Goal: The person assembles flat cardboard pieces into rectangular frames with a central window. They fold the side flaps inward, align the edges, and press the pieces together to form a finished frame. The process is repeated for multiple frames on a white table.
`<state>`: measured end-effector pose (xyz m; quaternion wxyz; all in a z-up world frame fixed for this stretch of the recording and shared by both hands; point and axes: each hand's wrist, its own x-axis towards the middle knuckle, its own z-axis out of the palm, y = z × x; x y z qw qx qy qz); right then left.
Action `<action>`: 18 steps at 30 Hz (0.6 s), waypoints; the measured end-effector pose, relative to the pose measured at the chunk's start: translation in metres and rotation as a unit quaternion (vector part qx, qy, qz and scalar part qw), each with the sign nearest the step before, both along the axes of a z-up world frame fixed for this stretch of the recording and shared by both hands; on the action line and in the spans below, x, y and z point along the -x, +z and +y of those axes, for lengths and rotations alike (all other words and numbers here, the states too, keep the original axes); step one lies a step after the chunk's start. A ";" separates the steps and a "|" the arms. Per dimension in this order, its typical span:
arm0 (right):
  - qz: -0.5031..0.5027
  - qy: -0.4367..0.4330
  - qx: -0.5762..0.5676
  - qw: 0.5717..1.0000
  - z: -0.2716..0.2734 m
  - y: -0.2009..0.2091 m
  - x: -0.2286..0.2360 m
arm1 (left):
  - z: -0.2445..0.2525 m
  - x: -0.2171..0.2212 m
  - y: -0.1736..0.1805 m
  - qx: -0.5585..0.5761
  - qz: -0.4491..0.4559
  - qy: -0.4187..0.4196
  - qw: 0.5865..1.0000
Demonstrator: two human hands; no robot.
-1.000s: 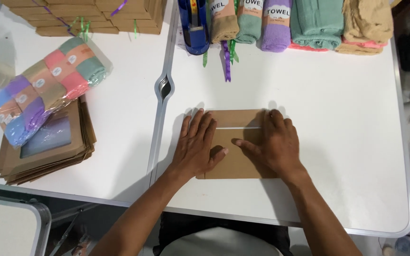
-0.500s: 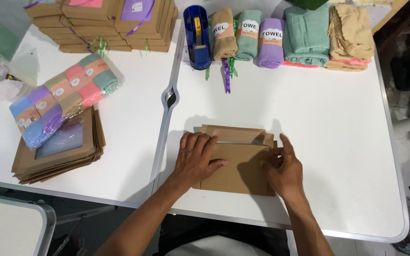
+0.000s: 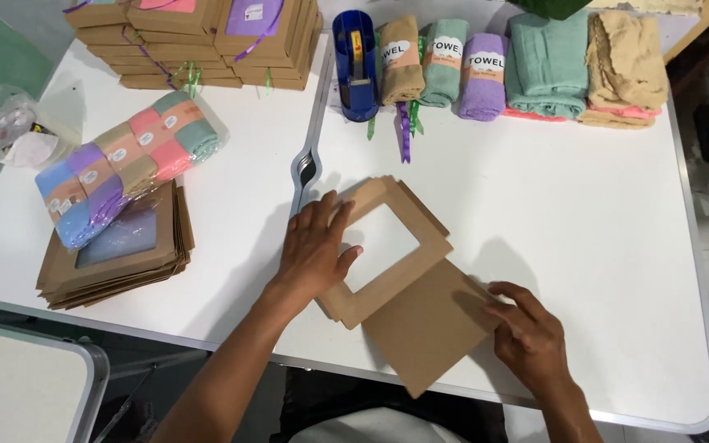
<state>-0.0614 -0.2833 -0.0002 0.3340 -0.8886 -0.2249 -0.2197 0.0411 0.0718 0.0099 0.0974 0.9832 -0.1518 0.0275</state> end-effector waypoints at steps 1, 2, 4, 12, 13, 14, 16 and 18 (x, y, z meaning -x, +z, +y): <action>0.001 -0.002 0.000 1.000 -0.002 0.004 0.000 | 0.000 0.003 -0.006 0.000 0.001 -0.002 1.000; 0.012 0.004 0.085 0.996 -0.005 0.007 -0.001 | 0.000 0.005 -0.013 -0.026 -0.011 -0.004 1.000; 0.023 0.007 0.170 0.985 -0.017 0.004 -0.006 | -0.005 0.009 -0.015 -0.051 -0.026 -0.010 0.998; -0.001 0.023 0.160 0.987 0.074 0.044 -0.020 | -0.039 0.054 0.000 -0.070 -0.086 0.041 0.993; 0.001 0.022 0.160 0.987 0.082 0.031 -0.020 | -0.040 0.054 -0.004 -0.070 -0.084 0.039 0.993; 0.037 0.017 0.143 0.989 0.091 0.017 -0.020 | -0.040 0.055 -0.008 -0.065 -0.105 0.031 0.992; 0.074 0.011 0.125 0.989 0.098 0.004 -0.017 | -0.038 0.058 -0.011 -0.059 -0.124 0.022 0.990; 0.102 0.014 0.101 0.990 0.097 0.008 -0.020 | -0.028 0.057 -0.008 0.013 -0.158 0.000 0.987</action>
